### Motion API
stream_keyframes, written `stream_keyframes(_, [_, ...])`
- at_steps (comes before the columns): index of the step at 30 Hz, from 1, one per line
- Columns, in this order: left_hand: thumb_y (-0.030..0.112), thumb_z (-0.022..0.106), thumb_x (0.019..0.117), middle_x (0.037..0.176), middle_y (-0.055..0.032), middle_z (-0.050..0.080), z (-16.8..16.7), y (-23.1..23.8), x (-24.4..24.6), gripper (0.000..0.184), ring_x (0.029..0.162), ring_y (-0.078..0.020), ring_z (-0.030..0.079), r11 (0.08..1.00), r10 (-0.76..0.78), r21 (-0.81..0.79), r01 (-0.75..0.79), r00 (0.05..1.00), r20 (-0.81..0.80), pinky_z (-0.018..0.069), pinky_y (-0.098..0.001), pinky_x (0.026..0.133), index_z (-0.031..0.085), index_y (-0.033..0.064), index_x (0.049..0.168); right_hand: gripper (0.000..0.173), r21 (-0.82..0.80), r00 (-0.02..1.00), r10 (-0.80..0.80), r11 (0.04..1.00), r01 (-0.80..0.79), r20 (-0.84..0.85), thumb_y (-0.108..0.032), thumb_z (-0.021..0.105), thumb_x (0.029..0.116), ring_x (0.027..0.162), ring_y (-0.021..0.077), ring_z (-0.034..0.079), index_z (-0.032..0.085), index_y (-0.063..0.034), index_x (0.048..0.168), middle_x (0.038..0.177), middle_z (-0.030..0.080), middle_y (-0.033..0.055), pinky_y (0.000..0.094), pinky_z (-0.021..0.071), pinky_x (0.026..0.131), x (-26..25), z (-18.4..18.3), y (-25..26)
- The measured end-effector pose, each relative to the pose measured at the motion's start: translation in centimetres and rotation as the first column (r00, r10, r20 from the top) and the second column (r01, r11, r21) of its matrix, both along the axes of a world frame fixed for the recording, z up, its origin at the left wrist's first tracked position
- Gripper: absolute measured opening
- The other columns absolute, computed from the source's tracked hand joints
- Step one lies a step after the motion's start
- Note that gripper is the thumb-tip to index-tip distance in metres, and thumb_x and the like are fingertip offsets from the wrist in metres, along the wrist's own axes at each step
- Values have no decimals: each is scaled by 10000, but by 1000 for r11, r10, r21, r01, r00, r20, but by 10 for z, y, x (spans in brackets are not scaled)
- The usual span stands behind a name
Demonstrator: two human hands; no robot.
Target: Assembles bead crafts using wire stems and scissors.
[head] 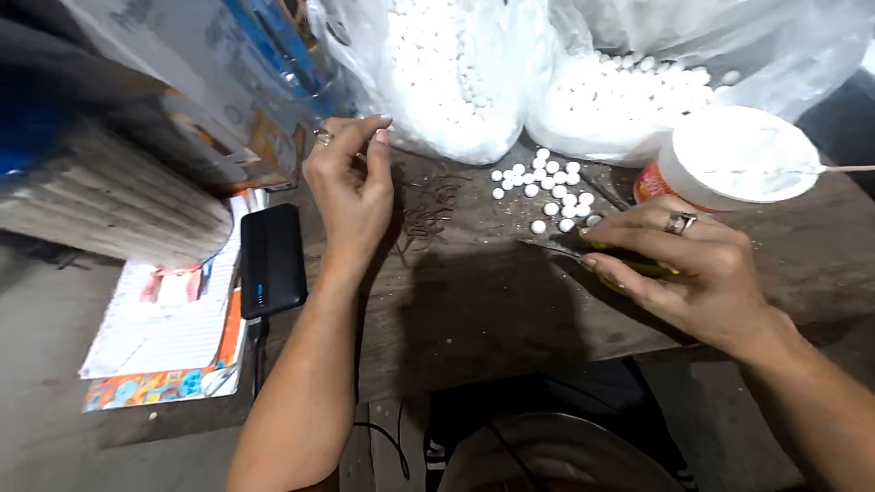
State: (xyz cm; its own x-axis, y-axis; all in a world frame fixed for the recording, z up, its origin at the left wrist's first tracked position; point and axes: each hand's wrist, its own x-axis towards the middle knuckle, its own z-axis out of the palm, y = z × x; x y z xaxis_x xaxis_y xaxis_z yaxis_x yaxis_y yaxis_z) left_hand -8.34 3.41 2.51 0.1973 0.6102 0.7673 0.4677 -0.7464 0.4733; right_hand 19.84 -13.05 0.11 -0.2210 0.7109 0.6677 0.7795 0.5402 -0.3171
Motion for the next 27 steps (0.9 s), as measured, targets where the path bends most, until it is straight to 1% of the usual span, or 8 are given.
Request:
stream_keyframes(3, [102,512,1036,936,-120,680,-1,3,-3,275,850,-33,582,1000,12,-20,-11,1000,20,443,-167,771,737,-54,1065,226,-36,997,73,997,-73,-2,-185,626,954,872,180,658,788,-29,937,884,730,103,275,515,798,-26,10,26])
stream_keyframes(6, [184,447,1085,923,-96,695,-3,4,-2,393,944,-68,613,995,-14,-98,18,999,42,450,-254,885,727,-37,919,218,-154,989,147,978,-141,28,-153,602,961,852,278,688,782,-31,953,893,724,131,424,547,764,-47,14,62])
stream_keyframes(8, [205,415,1093,914,-87,696,-5,5,-1,431,953,-70,618,991,-10,-132,17,999,53,447,-271,896,721,-31,902,193,-254,987,159,956,-145,36,-110,611,966,866,338,684,773,-4,971,891,703,173,510,538,777,-58,20,86])
stream_keyframes(13, [201,527,1048,944,-143,688,-8,4,0,319,860,-126,621,993,26,-117,-26,1000,-5,487,-273,799,753,-24,1052,196,-442,982,-54,887,132,183,-103,612,996,954,439,685,751,32,1022,973,710,248,622,504,823,-67,33,127])
stream_keyframes(15, [193,570,1022,1002,-187,706,-9,2,2,294,916,-196,659,996,26,-85,-30,999,-42,513,-315,838,756,-26,1085,207,-491,955,-100,840,231,278,-137,618,998,961,458,677,739,30,1007,972,705,252,636,496,783,-75,33,133])
stream_keyframes(20, [156,630,977,1036,-217,716,-7,0,5,256,978,-260,674,999,36,-26,-38,997,-61,514,-352,866,756,-42,1081,223,-496,924,-94,821,282,370,-115,588,1000,944,489,666,696,68,929,922,678,280,632,479,737,-86,28,138])
stream_keyframes(23, [124,624,976,1040,-211,711,-6,-3,6,246,965,-213,675,999,24,-25,-24,1000,0,520,-301,856,745,-49,1102,192,-474,982,-99,865,166,162,-122,633,968,848,410,673,723,38,909,849,684,220,602,491,730,-74,31,129])
stream_keyframes(27, [109,597,1016,1070,-148,662,-4,-29,16,194,895,-124,647,986,-91,-129,103,991,102,542,-251,777,695,-28,1113,133,-400,956,-118,917,1,-269,-147,709,928,583,53,512,738,-50,842,666,590,-11,280,442,589,-56,30,110])
